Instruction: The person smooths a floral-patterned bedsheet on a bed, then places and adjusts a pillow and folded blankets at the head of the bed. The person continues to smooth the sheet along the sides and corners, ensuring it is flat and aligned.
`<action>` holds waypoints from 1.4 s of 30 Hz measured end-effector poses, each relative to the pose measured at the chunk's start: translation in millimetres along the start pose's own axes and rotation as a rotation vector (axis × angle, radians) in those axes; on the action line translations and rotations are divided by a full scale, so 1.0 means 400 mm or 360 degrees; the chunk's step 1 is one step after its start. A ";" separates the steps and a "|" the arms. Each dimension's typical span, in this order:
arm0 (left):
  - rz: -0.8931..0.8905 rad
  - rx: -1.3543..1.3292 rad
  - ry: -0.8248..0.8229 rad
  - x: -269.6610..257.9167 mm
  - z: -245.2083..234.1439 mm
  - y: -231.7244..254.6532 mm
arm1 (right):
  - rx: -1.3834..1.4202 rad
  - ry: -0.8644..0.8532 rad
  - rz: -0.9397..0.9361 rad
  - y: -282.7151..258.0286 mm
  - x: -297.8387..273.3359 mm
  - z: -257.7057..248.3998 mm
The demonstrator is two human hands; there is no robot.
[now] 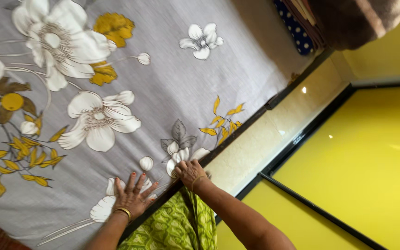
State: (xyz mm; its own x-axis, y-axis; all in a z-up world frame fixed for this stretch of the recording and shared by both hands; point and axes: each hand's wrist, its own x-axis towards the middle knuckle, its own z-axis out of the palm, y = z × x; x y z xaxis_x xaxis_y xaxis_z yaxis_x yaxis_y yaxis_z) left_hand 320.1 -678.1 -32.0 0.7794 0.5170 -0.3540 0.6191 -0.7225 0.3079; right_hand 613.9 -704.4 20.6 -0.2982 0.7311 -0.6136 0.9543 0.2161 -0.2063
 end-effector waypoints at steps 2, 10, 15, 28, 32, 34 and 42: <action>-0.0055 0.0044 -0.0122 -0.010 0.000 0.006 | -0.0021 -0.0012 0.0039 -0.001 -0.006 -0.017; -0.0433 -0.0232 0.0308 0.116 -0.150 0.183 | 0.0512 -0.0298 0.0133 0.045 -0.056 -0.119; -0.0719 -0.0421 0.0121 0.475 -0.293 0.354 | 0.0375 0.0524 0.0143 0.351 -0.147 -0.129; -0.1104 -0.0428 -0.0750 0.760 -0.491 0.451 | 0.0078 -0.0013 0.0139 0.756 0.041 -0.199; -0.1078 -0.0302 -0.0574 0.730 -0.422 0.468 | 0.0144 0.0016 0.0163 0.710 0.017 -0.159; -0.1029 -0.0161 -0.0480 0.740 -0.406 0.459 | 0.0156 0.0125 0.0144 0.730 0.016 -0.184; -0.0827 -0.0241 0.0202 0.700 -0.265 0.435 | 0.0222 0.0113 -0.0032 0.741 -0.005 -0.192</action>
State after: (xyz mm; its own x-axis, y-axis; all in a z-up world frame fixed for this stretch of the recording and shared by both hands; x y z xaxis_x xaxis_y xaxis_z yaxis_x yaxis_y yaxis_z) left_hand 656.4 -610.3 16.1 0.3675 0.8457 -0.3870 0.9248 -0.2883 0.2481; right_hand 898.6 -591.9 19.3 -0.3102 0.7727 -0.5538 0.9350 0.1425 -0.3248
